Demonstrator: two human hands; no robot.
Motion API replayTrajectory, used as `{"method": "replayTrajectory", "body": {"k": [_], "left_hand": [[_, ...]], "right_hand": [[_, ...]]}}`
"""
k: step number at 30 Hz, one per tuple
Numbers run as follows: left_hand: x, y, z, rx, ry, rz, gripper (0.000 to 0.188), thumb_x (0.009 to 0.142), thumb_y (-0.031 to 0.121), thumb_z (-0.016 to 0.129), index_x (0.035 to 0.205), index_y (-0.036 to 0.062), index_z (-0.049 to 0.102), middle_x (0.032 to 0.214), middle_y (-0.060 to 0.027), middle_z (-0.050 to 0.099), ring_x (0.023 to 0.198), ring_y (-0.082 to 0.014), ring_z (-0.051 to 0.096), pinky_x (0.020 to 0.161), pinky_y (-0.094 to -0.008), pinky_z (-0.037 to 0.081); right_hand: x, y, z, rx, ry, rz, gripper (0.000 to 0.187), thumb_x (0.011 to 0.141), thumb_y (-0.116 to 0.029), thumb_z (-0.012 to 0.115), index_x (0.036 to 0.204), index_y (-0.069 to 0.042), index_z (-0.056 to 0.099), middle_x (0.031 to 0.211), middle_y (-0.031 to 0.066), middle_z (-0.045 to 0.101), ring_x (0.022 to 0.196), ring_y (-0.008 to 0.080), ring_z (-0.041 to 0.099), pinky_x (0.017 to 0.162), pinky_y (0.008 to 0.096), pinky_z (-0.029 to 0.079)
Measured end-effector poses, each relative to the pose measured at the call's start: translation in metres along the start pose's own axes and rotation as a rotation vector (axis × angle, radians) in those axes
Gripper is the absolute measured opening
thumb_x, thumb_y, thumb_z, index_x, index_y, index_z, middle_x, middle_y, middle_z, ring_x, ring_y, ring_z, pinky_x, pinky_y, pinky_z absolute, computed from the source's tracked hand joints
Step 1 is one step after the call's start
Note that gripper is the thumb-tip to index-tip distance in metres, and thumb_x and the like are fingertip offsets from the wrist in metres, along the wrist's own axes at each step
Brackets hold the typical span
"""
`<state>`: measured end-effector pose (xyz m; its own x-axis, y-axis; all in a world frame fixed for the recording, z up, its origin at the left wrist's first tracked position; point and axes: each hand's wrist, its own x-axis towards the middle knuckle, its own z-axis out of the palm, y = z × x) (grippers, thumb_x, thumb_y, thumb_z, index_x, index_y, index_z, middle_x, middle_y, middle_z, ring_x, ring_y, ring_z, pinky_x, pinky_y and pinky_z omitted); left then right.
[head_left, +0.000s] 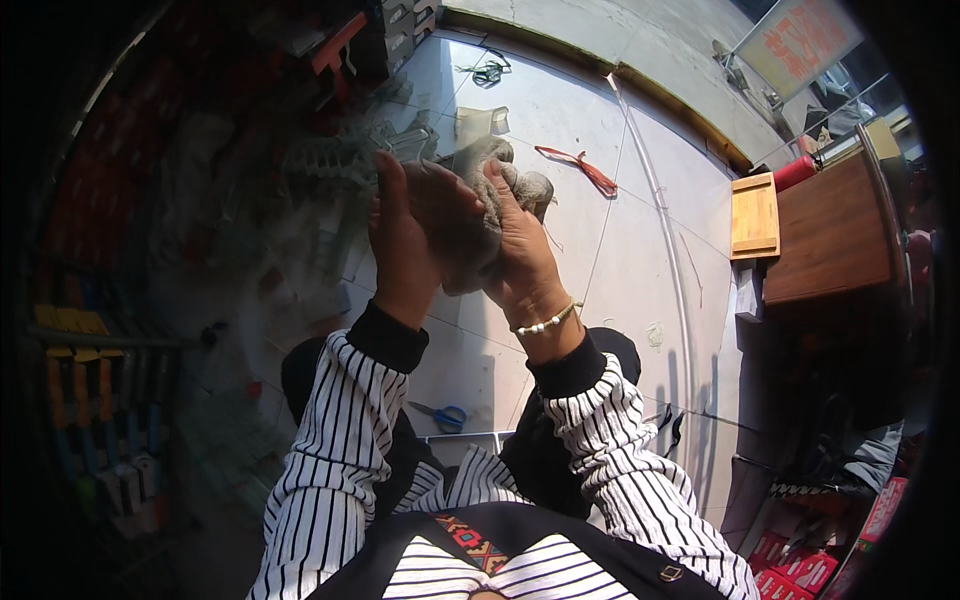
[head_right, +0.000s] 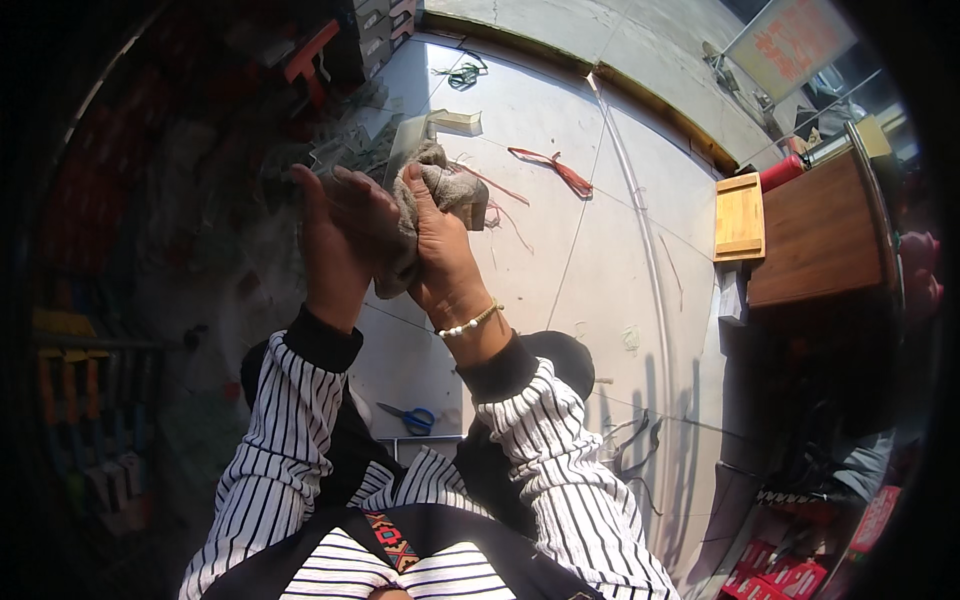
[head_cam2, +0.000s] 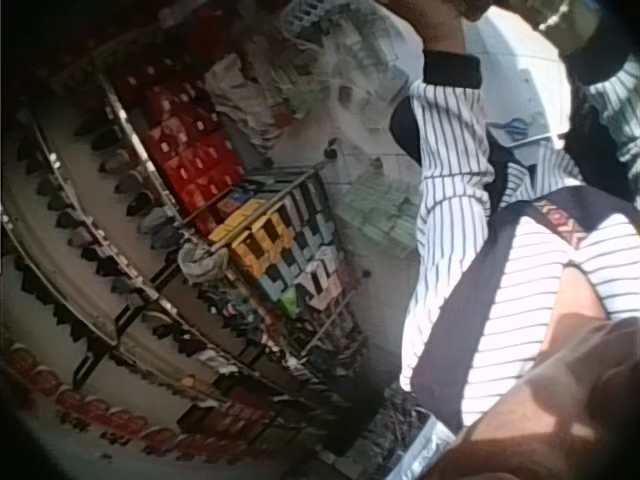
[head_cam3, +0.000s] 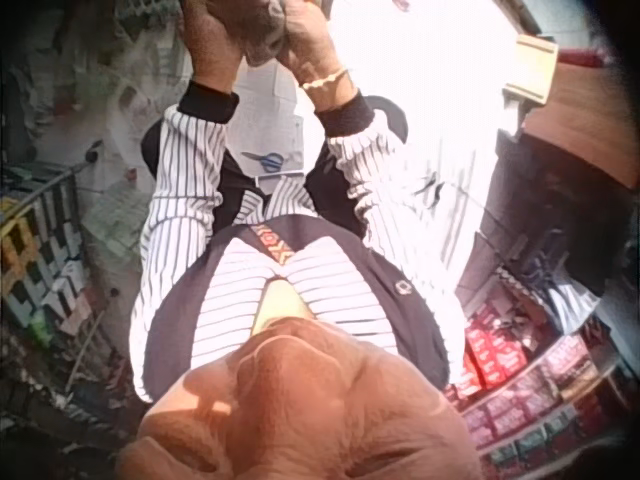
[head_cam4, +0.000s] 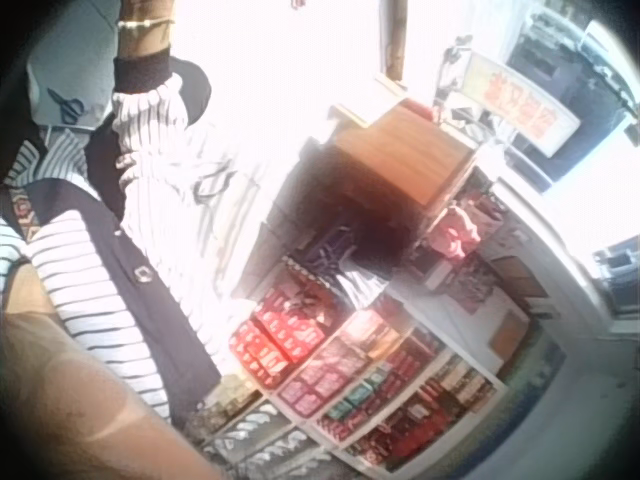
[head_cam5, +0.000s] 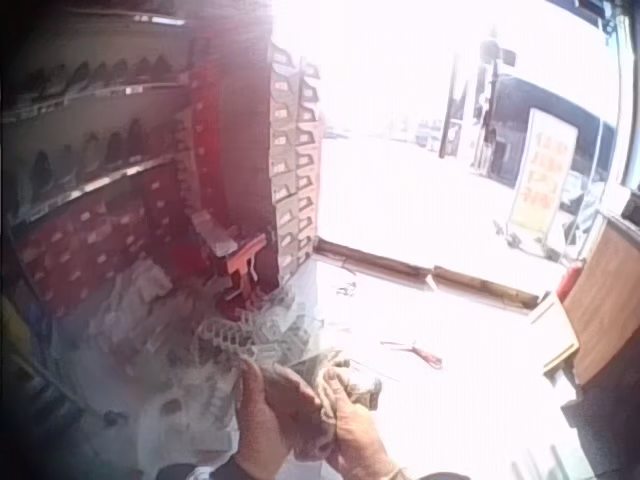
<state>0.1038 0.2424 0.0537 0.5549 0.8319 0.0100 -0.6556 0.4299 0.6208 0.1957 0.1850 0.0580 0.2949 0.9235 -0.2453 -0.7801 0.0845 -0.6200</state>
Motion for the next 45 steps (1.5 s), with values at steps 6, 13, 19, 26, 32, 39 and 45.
{"method": "replayTrajectory", "body": {"k": [6,13,19,26,32,39,45], "left_hand": [[-0.001,-0.014,-0.002,0.514,0.109,0.326,0.048,0.093,0.047,0.044,0.069,0.0058,0.052,0.064,0.0003,0.053,0.059,-0.0066,0.047,0.058,-0.0215,0.037],[-0.01,-0.014,0.016,0.911,-0.135,0.532,0.049,0.094,0.046,0.043,0.072,0.0039,0.056,0.063,0.0028,0.054,0.059,-0.0036,0.047,0.057,-0.0187,0.035],[-0.032,-0.012,0.018,0.894,-0.207,0.421,0.049,0.093,0.046,0.046,0.071,0.0025,0.053,0.066,-0.0004,0.052,0.06,-0.0072,0.049,0.056,-0.0202,0.037],[-0.038,-0.017,0.012,1.151,-0.356,0.706,0.04,0.089,0.029,0.054,0.062,0.002,0.041,0.056,-0.0078,0.036,0.048,-0.0194,0.04,0.045,-0.0296,0.029],[-0.035,-0.023,0.011,1.186,-0.2,0.751,0.054,0.095,0.043,0.041,0.059,0.0026,0.041,0.056,-0.0042,0.04,0.049,-0.012,0.038,0.047,-0.0258,0.028],[-0.023,-0.008,0.009,1.002,0.145,0.673,0.049,0.094,0.042,0.043,0.063,0.0043,0.045,0.058,0.0036,0.041,0.056,-0.0058,0.038,0.051,-0.023,0.027],[-0.028,-0.008,0.008,1.039,0.06,0.544,0.048,0.094,0.042,0.042,0.064,0.0048,0.046,0.059,0.0031,0.043,0.056,-0.0057,0.038,0.051,-0.0221,0.028]], "right_hand": [[0.004,0.005,0.001,0.23,0.079,0.127,0.021,0.085,-0.014,0.064,0.095,0.004,0.059,0.088,0.0068,0.063,0.07,0.0131,0.06,0.059,0.0235,0.05],[0.011,-0.005,-0.014,-0.005,0.03,-0.039,0.004,0.082,-0.001,0.063,0.083,0.003,0.062,0.076,0.0028,0.06,0.059,0.0075,0.057,0.045,0.0189,0.043],[0.026,-0.028,-0.022,0.188,0.102,-0.024,0.013,0.081,-0.002,0.065,0.092,0.0,0.059,0.085,0.0117,0.065,0.07,0.0202,0.066,0.061,0.0298,0.058],[0.026,-0.035,-0.028,0.461,0.122,-0.026,0.016,0.085,-0.013,0.063,0.096,-0.002,0.059,0.088,0.0099,0.066,0.077,0.0201,0.066,0.067,0.0316,0.057],[0.016,-0.006,-0.015,0.395,0.013,-0.128,0.015,0.081,-0.012,0.069,0.092,-0.005,0.061,0.083,0.0041,0.064,0.072,0.0141,0.063,0.062,0.0274,0.056],[-0.011,0.032,0.001,0.262,0.051,0.221,0.018,0.089,-0.022,0.061,0.095,-0.005,0.061,0.083,0.0007,0.063,0.072,0.0077,0.059,0.061,0.021,0.049],[0.003,0.006,-0.007,0.271,0.088,0.159,0.013,0.083,-0.005,0.065,0.086,0.007,0.061,0.073,0.0104,0.063,0.056,0.0158,0.061,0.047,0.0274,0.054]]}}
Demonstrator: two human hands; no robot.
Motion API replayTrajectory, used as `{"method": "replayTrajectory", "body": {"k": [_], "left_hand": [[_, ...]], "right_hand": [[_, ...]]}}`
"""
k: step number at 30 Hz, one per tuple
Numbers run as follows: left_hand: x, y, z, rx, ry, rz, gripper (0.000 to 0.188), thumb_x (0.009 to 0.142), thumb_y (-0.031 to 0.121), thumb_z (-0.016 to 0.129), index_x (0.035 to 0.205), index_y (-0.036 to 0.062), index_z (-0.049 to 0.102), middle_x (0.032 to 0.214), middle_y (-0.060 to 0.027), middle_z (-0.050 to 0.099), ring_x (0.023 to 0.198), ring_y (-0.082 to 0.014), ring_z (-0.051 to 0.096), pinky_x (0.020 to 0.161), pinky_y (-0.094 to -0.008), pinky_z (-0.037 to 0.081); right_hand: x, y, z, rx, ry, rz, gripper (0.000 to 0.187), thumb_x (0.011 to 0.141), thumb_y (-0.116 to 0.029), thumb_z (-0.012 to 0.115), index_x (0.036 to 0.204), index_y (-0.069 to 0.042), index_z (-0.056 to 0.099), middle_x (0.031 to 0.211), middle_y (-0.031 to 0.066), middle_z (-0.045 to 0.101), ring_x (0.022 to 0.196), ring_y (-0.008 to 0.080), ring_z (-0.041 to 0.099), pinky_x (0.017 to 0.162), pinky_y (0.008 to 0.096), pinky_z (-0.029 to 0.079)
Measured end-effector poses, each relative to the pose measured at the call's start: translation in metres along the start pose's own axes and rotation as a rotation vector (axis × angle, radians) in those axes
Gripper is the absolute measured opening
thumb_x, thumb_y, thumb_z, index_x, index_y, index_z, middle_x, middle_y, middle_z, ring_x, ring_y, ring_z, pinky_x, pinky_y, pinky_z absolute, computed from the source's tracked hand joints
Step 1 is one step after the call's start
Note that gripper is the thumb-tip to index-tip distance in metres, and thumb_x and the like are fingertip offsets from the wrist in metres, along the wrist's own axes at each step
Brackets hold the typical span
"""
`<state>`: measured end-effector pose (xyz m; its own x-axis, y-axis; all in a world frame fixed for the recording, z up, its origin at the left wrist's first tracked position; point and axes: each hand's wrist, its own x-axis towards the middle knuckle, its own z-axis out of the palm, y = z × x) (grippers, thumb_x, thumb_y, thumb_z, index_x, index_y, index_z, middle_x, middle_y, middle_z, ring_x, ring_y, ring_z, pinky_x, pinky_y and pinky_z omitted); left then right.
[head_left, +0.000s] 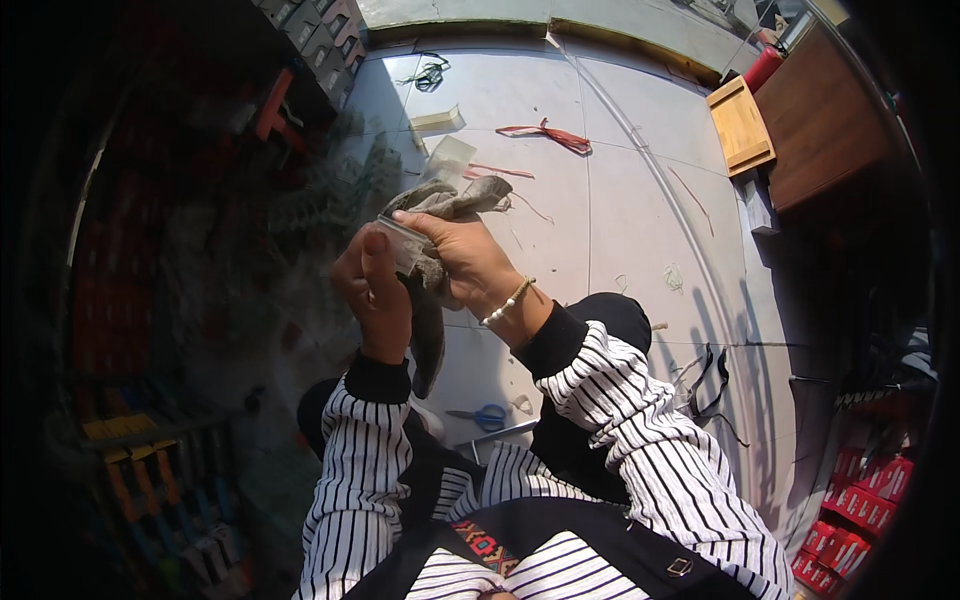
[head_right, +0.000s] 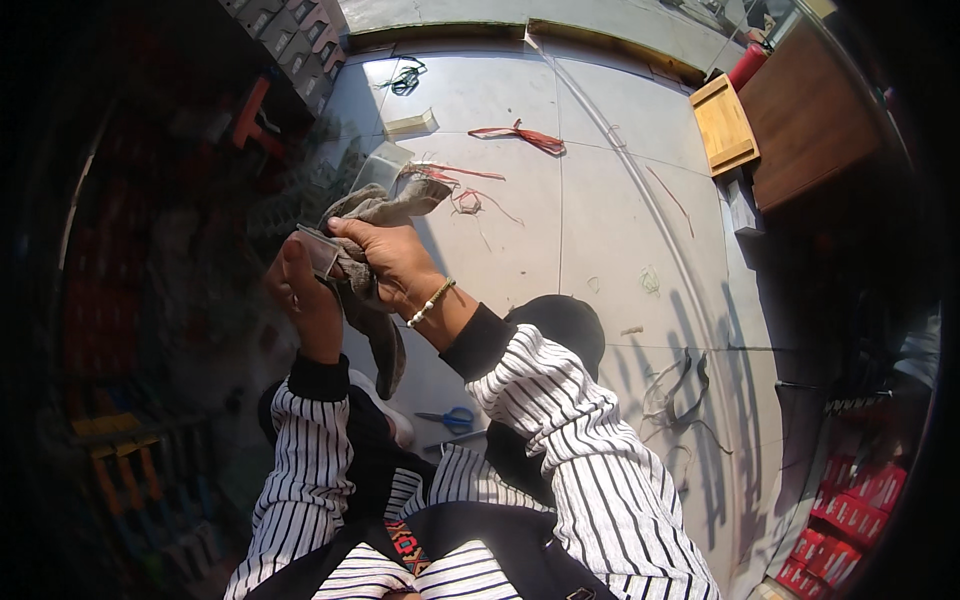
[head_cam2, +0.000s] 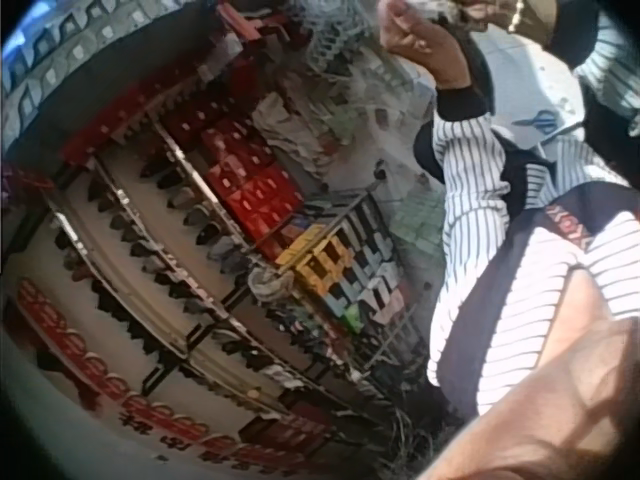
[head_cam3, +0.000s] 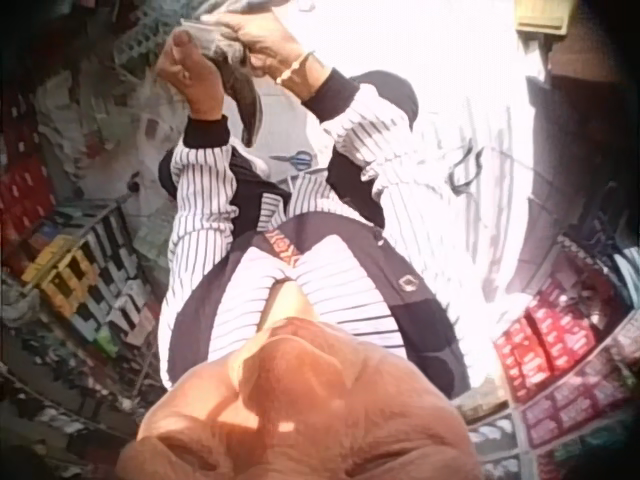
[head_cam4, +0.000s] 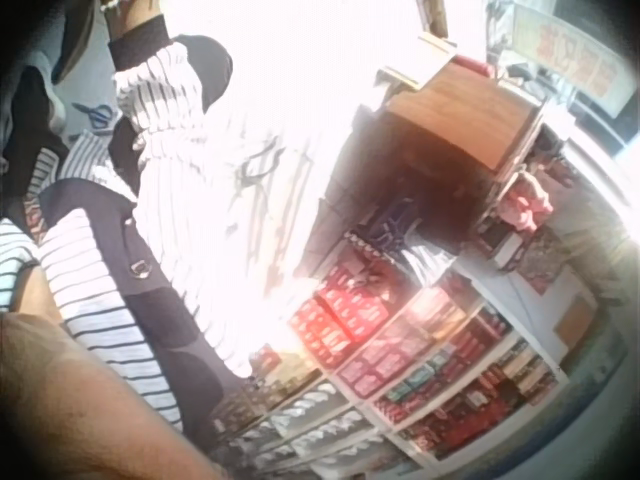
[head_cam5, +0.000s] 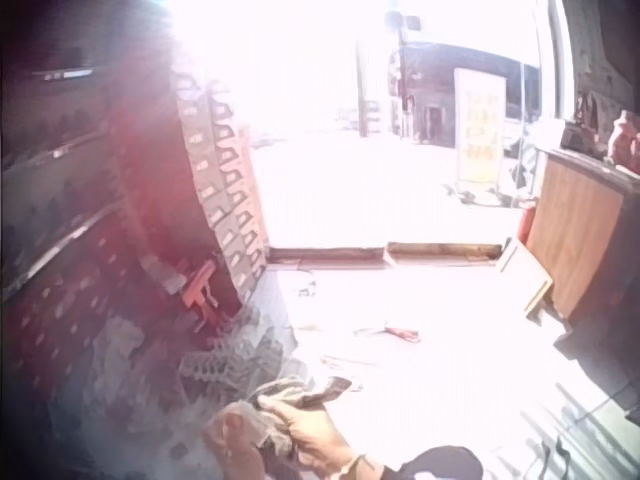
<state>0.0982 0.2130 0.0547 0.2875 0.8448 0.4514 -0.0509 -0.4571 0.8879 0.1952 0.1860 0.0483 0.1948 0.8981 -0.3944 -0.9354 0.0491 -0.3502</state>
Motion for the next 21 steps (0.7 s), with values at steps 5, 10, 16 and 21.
{"method": "replayTrajectory", "body": {"k": [5,10,16,21], "left_hand": [[-0.015,0.01,-0.004,0.092,-0.12,0.144,0.056,0.093,0.047,0.04,0.065,-0.0007,0.045,0.06,-0.0008,0.043,0.056,-0.009,0.043,0.05,-0.0232,0.032],[-0.017,-0.002,-0.008,0.091,-0.351,0.351,0.047,0.093,0.037,0.041,0.066,-0.0015,0.046,0.064,-0.0101,0.049,0.06,-0.0196,0.051,0.058,-0.0288,0.042],[-0.006,-0.02,-0.017,0.035,-0.283,0.222,0.029,0.094,0.027,0.042,0.091,0.0016,0.055,0.111,-0.0151,0.058,0.11,-0.0243,0.053,0.099,-0.0364,0.037],[0.006,-0.03,-0.017,-0.06,-0.331,-0.045,0.025,0.09,0.019,0.052,0.108,0.0024,0.054,0.116,-0.0126,0.056,0.11,-0.0224,0.053,0.096,-0.0345,0.039]], "right_hand": [[0.01,-0.041,-0.008,0.135,-0.035,-0.047,0.01,0.082,-0.006,0.066,0.085,0.002,0.061,0.077,0.0113,0.065,0.061,0.019,0.064,0.054,0.0317,0.057],[0.01,-0.065,-0.014,0.336,-0.171,-0.084,0.014,0.085,-0.013,0.063,0.089,0.0,0.06,0.082,0.0119,0.066,0.071,0.0212,0.067,0.06,0.0341,0.059],[-0.003,-0.067,-0.015,0.182,-0.056,-0.364,0.01,0.082,-0.009,0.066,0.091,-0.004,0.062,0.083,0.0077,0.066,0.071,0.0166,0.065,0.062,0.0281,0.057],[-0.014,-0.044,-0.007,-0.243,-0.1,-0.573,0.019,0.083,-0.009,0.066,0.1,-0.005,0.058,0.087,0.0035,0.063,0.074,0.0101,0.061,0.059,0.0209,0.052]]}}
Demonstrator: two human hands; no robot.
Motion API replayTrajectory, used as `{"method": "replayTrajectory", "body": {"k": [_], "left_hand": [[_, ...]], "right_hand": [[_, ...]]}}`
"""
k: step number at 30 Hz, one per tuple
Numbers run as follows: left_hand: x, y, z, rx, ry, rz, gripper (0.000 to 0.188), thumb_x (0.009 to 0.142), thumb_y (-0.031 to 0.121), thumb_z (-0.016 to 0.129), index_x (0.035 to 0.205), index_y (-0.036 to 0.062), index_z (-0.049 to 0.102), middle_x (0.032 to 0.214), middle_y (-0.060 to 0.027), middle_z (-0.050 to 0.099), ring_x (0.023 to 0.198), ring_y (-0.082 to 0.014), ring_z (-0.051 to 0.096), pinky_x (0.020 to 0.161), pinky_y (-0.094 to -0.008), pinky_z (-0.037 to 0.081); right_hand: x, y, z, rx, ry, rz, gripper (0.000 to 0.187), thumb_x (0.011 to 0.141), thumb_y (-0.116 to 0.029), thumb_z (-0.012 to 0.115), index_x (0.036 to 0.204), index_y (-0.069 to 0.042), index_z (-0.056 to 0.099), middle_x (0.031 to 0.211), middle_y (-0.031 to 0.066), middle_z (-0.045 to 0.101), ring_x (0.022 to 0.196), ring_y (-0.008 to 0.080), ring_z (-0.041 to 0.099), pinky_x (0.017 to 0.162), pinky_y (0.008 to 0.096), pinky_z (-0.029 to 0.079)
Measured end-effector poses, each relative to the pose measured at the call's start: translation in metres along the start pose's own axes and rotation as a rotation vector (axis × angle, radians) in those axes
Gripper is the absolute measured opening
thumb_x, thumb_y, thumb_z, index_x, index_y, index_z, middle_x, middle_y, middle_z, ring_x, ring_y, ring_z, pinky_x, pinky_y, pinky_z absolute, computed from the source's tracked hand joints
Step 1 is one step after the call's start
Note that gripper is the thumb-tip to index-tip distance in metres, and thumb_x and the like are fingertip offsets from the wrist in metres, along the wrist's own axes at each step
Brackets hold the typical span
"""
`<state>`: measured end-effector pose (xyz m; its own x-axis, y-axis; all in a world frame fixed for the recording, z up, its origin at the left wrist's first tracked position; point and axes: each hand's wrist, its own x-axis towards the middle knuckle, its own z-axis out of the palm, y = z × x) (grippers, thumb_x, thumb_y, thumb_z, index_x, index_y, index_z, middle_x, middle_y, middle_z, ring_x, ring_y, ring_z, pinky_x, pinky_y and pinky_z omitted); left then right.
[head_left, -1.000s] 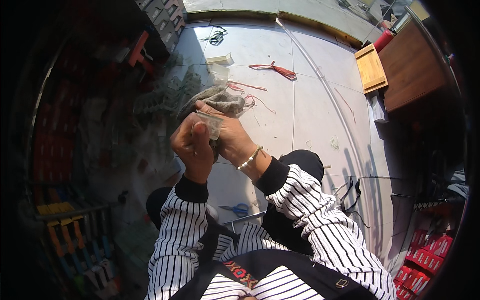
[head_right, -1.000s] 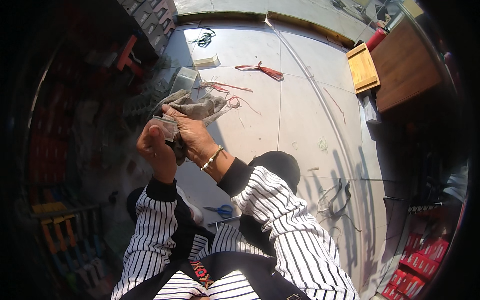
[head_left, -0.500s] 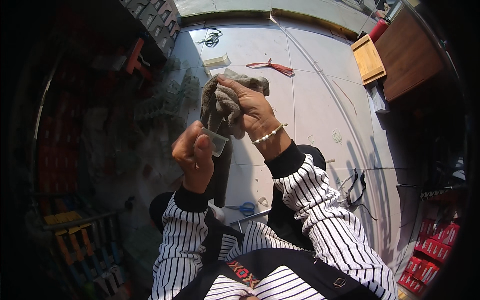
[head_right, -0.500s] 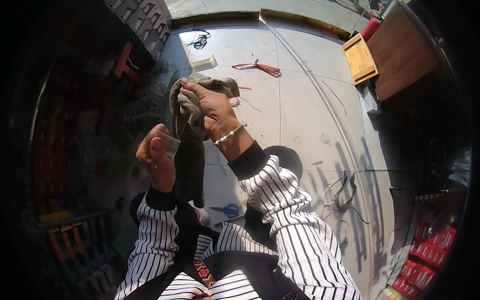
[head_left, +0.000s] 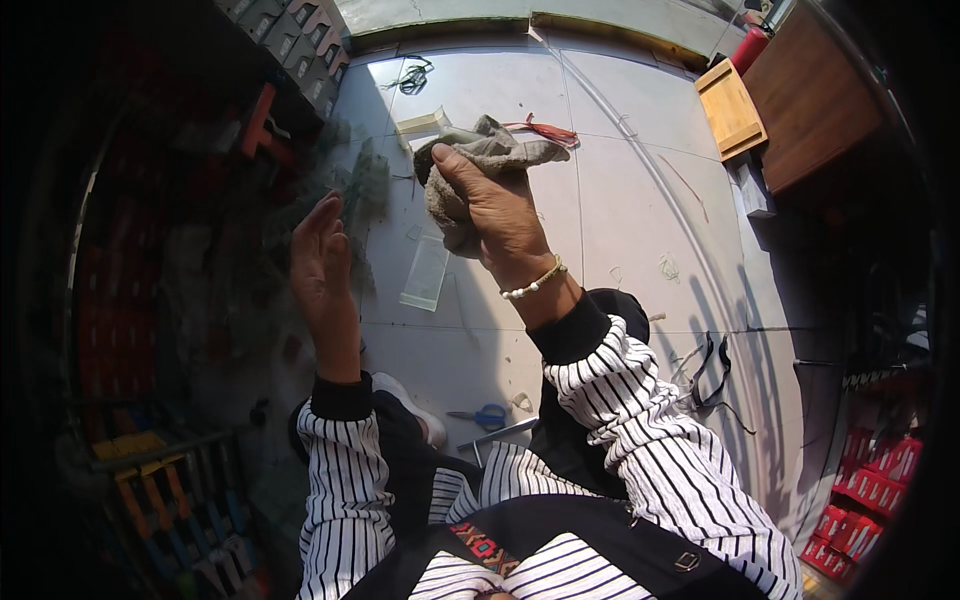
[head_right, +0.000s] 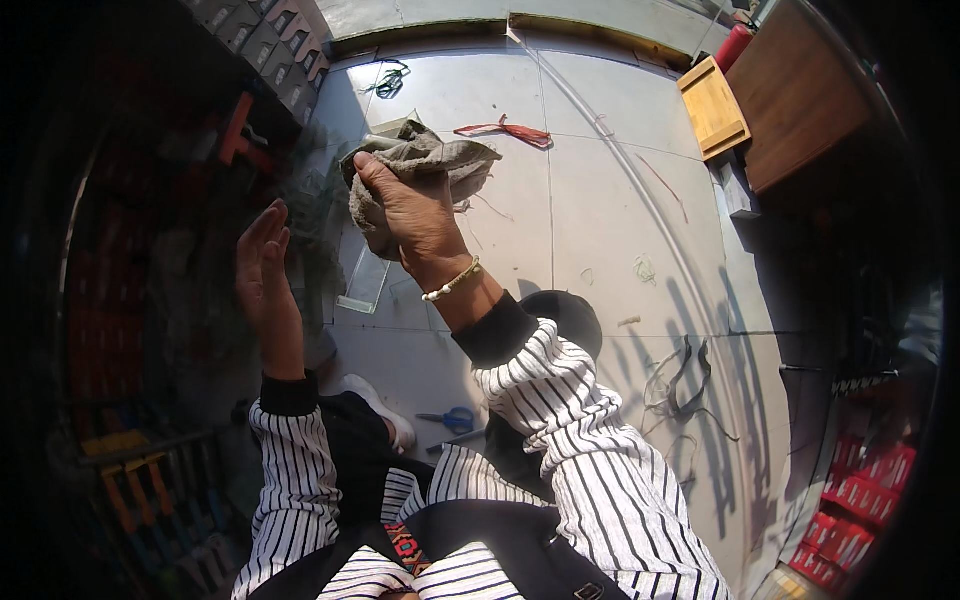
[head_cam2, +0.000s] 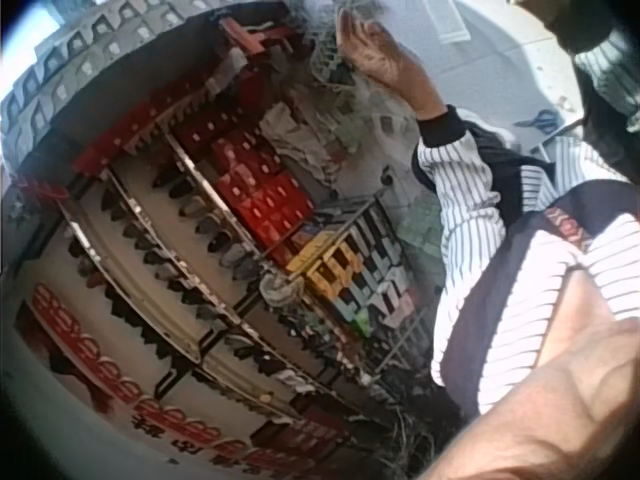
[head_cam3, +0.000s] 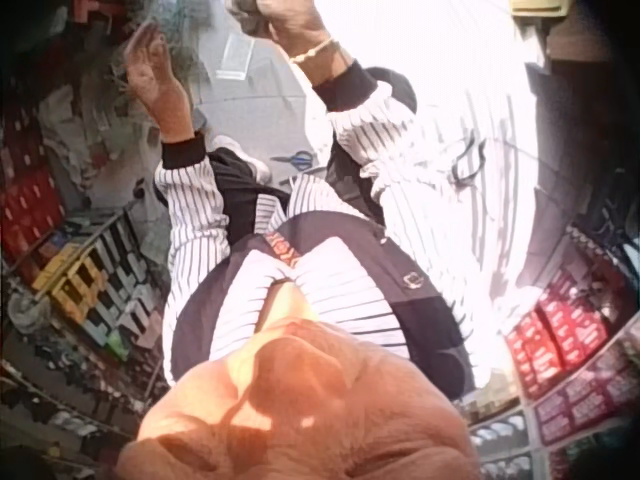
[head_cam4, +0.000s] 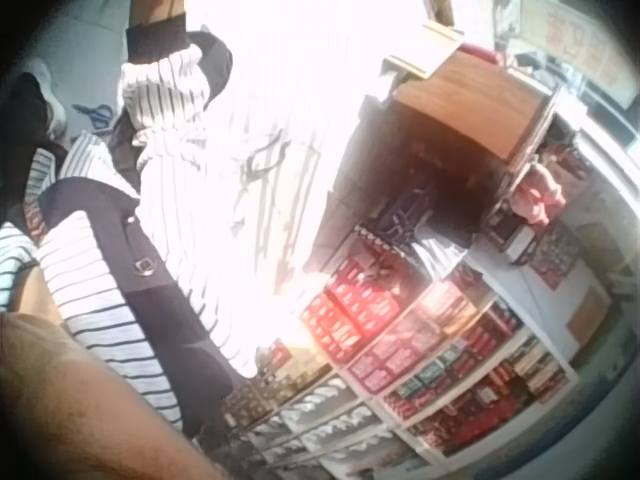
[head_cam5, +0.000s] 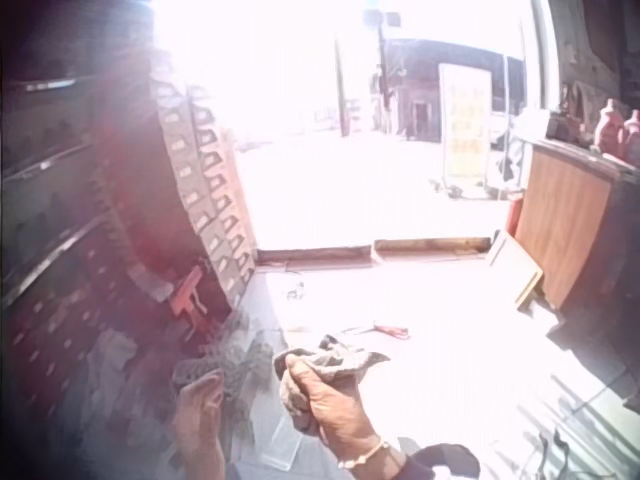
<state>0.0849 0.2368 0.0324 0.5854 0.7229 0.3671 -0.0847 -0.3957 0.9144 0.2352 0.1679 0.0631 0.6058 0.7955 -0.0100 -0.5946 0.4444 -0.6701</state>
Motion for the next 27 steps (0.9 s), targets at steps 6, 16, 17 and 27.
{"method": "replayTrajectory", "body": {"k": [6,16,17,27], "left_hand": [[0.001,-0.014,0.013,0.0,-0.32,-0.211,0.023,0.079,0.0,0.059,0.101,-0.0004,0.054,0.089,-0.01,0.062,0.084,-0.0196,0.061,0.074,-0.031,0.048],[-0.012,0.01,0.012,0.18,-0.475,-0.02,0.028,0.074,0.007,0.073,0.095,-0.0003,0.056,0.077,-0.0049,0.06,0.07,-0.015,0.059,0.062,-0.0275,0.049],[-0.012,0.012,0.01,0.187,-0.515,-0.013,0.029,0.073,0.007,0.074,0.095,-0.0003,0.057,0.076,-0.0023,0.06,0.069,-0.0122,0.058,0.062,-0.0262,0.049],[-0.014,0.004,-0.015,-0.118,-0.481,-0.178,0.023,0.088,0.02,0.061,0.077,-0.0001,0.055,0.056,-0.0013,0.048,0.05,-0.0062,0.046,0.045,-0.0236,0.037]], "right_hand": [[-0.022,0.002,0.019,-0.247,-0.198,0.062,0.028,0.081,-0.02,0.071,0.096,0.001,0.059,0.086,0.0023,0.061,0.075,0.0076,0.057,0.064,0.02,0.046],[-0.008,-0.037,0.008,-0.547,-0.4,0.092,0.034,0.08,-0.035,0.069,0.078,-0.003,0.058,0.067,-0.001,0.055,0.058,0.0055,0.047,0.049,0.0219,0.04],[-0.006,-0.042,0.005,-0.574,-0.449,0.102,0.035,0.08,-0.037,0.07,0.077,-0.004,0.058,0.064,-0.0016,0.055,0.055,0.005,0.046,0.046,0.022,0.039],[0.003,-0.013,-0.014,0.214,-0.344,0.348,0.045,0.092,-0.04,0.05,0.119,-0.005,0.053,0.108,0.0075,0.062,0.097,0.0152,0.06,0.08,0.0293,0.051]]}}
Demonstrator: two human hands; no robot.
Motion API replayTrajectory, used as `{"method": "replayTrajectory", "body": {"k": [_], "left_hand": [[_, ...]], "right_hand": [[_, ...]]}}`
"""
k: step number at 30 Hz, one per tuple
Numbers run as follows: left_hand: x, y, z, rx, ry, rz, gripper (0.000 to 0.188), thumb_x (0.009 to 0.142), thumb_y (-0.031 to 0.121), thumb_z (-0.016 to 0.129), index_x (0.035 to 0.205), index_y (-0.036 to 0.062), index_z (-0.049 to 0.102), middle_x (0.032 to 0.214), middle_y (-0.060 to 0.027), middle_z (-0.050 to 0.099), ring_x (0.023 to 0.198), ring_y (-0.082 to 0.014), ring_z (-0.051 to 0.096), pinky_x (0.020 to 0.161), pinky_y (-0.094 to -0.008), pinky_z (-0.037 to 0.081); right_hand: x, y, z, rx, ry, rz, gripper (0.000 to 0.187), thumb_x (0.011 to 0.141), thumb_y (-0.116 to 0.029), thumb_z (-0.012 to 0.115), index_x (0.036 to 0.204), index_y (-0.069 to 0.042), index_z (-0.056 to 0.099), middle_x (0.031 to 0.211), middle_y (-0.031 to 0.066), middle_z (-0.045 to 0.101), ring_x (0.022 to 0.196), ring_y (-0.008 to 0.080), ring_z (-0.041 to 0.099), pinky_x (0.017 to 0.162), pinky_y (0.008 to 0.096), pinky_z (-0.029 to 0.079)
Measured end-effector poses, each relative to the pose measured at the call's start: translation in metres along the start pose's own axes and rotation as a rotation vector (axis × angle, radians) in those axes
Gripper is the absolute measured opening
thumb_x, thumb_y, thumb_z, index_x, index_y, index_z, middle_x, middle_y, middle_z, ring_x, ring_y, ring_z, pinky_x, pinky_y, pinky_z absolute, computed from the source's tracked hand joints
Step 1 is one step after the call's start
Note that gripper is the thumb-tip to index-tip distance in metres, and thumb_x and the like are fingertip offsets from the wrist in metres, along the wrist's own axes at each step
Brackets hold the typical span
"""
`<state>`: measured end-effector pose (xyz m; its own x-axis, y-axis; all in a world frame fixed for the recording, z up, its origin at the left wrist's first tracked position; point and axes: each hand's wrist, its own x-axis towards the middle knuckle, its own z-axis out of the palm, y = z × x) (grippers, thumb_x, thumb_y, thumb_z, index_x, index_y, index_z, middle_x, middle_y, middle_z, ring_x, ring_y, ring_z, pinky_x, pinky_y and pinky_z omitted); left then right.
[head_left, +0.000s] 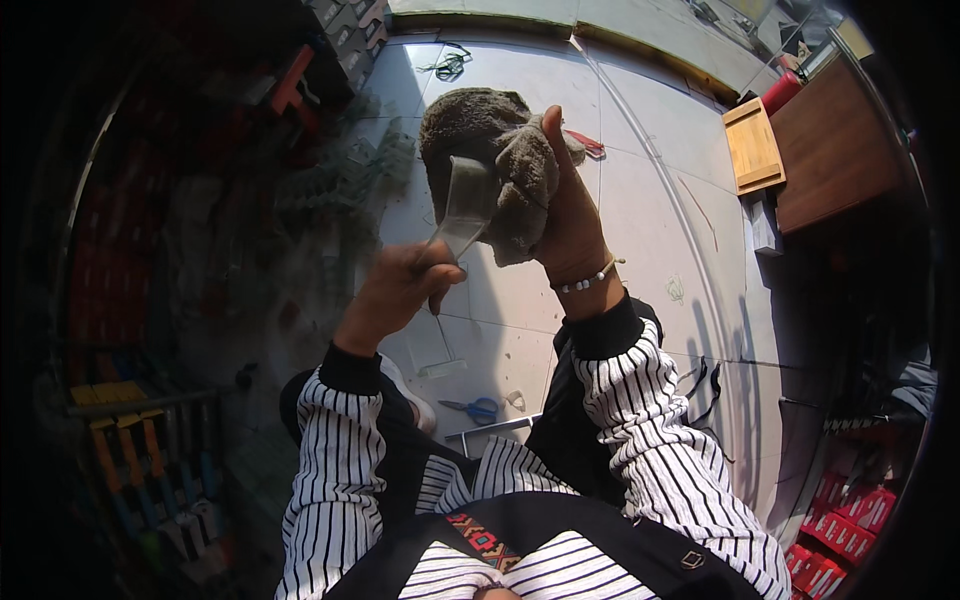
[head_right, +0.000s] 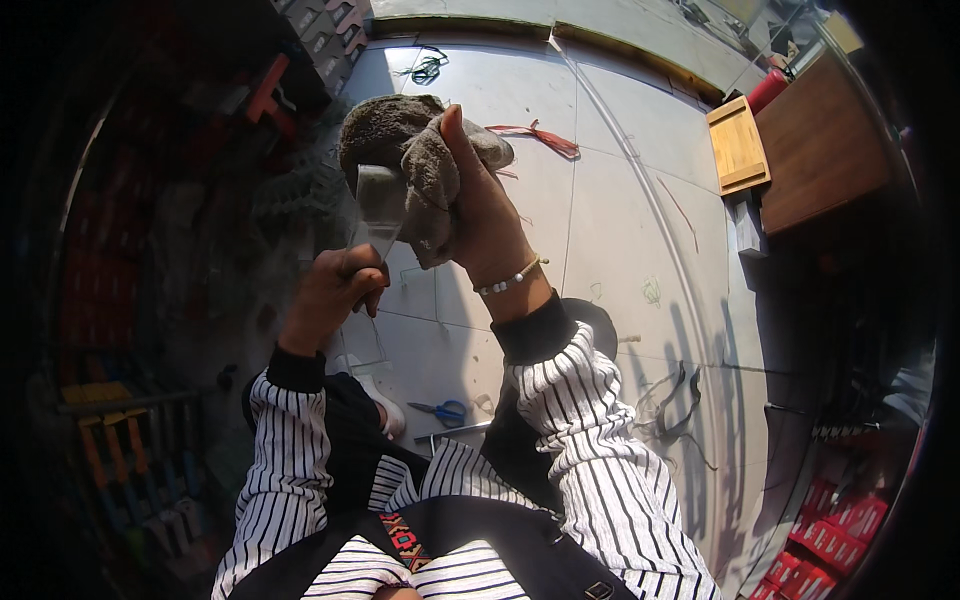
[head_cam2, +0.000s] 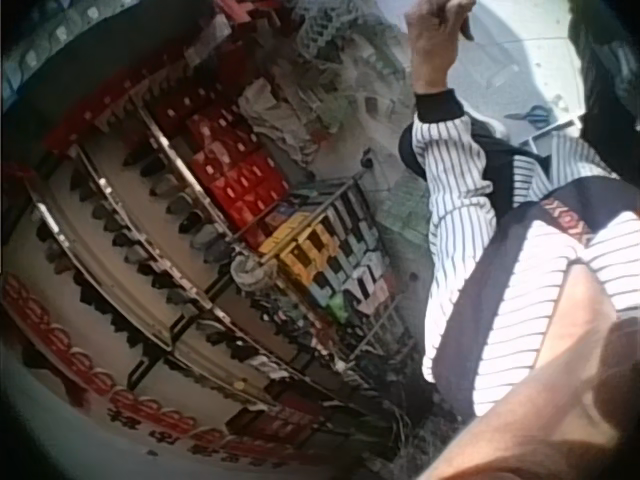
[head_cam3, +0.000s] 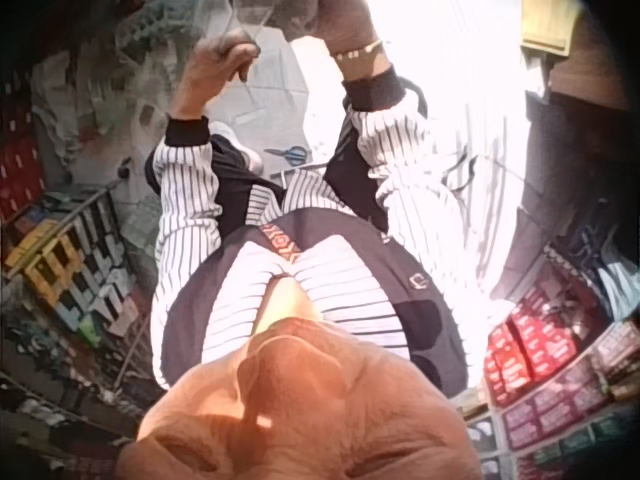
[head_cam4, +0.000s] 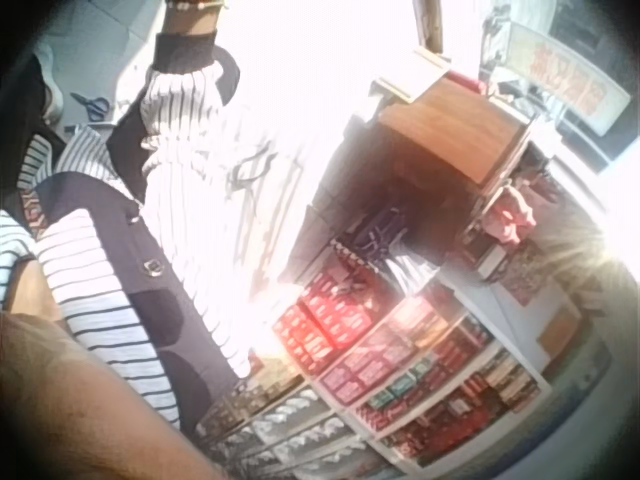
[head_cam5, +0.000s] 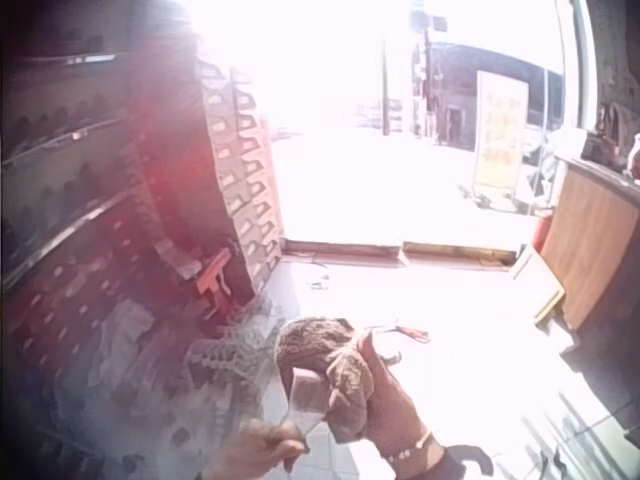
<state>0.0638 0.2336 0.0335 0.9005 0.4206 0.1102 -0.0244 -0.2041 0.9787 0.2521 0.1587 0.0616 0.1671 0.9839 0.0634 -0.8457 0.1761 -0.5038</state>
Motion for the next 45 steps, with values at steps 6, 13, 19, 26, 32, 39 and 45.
{"method": "replayTrajectory", "body": {"k": [6,13,19,26,32,39,45], "left_hand": [[0.007,-0.002,0.007,0.255,0.052,0.002,0.018,0.084,0.015,0.065,0.084,-0.0007,0.057,0.061,-0.0062,0.054,0.056,-0.0101,0.052,0.05,-0.0264,0.042],[0.008,-0.001,0.029,0.236,0.128,0.098,0.014,0.08,0.007,0.065,0.09,-0.0005,0.058,0.068,-0.011,0.06,0.061,-0.024,0.06,0.056,-0.0316,0.046],[0.001,0.009,0.025,0.356,-0.023,-0.025,0.012,0.085,0.012,0.062,0.085,-0.0008,0.06,0.064,-0.0065,0.06,0.054,-0.0122,0.058,0.049,-0.0244,0.045],[0.001,0.021,0.014,0.05,-0.1,-0.159,0.026,0.088,0.023,0.06,0.104,0.0024,0.062,0.07,-0.0045,0.06,0.059,-0.0098,0.057,0.05,-0.0219,0.046],[0.0,0.012,0.012,-0.015,0.105,-0.077,0.051,0.091,0.015,0.054,0.138,0.0099,0.033,0.082,-0.0031,0.06,0.068,-0.0085,0.058,0.057,-0.0213,0.048],[0.005,-0.007,0.02,0.789,0.361,0.541,0.024,0.081,-0.002,0.055,0.105,0.0005,0.056,0.095,-0.0145,0.062,0.076,-0.0315,0.061,0.068,-0.0354,0.05],[0.006,0.002,0.034,0.357,0.062,0.068,0.013,0.084,-0.001,0.053,0.096,-0.0023,0.055,0.081,-0.0227,0.058,0.076,-0.0394,0.057,0.065,-0.038,0.046]], "right_hand": [[-0.011,0.009,0.018,-0.269,0.111,-0.139,0.033,0.083,-0.016,0.068,0.109,-0.002,0.054,0.099,0.0062,0.061,0.09,0.0133,0.06,0.074,0.0256,0.052],[-0.002,0.026,0.03,-1.023,0.109,-0.479,0.022,0.082,-0.02,0.067,0.093,-0.002,0.061,0.089,0.0093,0.063,0.075,0.0195,0.061,0.065,0.0302,0.048],[0.002,0.007,0.02,-1.744,-0.27,-0.95,0.015,0.085,-0.019,0.058,0.092,-0.006,0.061,0.083,0.0113,0.059,0.076,0.0268,0.059,0.064,0.0349,0.047],[0.01,-0.004,0.002,-2.012,0.102,-1.084,0.016,0.083,-0.019,0.061,0.084,-0.003,0.06,0.076,0.0117,0.061,0.066,0.0278,0.061,0.057,0.0334,0.048],[-0.012,-0.008,0.018,-1.018,0.294,-0.608,0.015,0.086,-0.012,0.064,0.094,0.001,0.061,0.08,0.0066,0.063,0.074,0.0114,0.06,0.063,0.0239,0.047],[0.001,0.05,0.009,-1.697,-0.14,-0.933,0.05,0.069,-0.024,0.072,0.113,-0.008,0.057,0.118,0.0121,0.055,0.112,0.0323,0.049,0.097,0.0419,0.036],[0.007,0.038,0.007,-1.649,0.116,-0.751,0.023,0.078,-0.019,0.062,0.099,-0.008,0.064,0.092,0.0117,0.063,0.08,0.0299,0.061,0.072,0.0374,0.048]]}}
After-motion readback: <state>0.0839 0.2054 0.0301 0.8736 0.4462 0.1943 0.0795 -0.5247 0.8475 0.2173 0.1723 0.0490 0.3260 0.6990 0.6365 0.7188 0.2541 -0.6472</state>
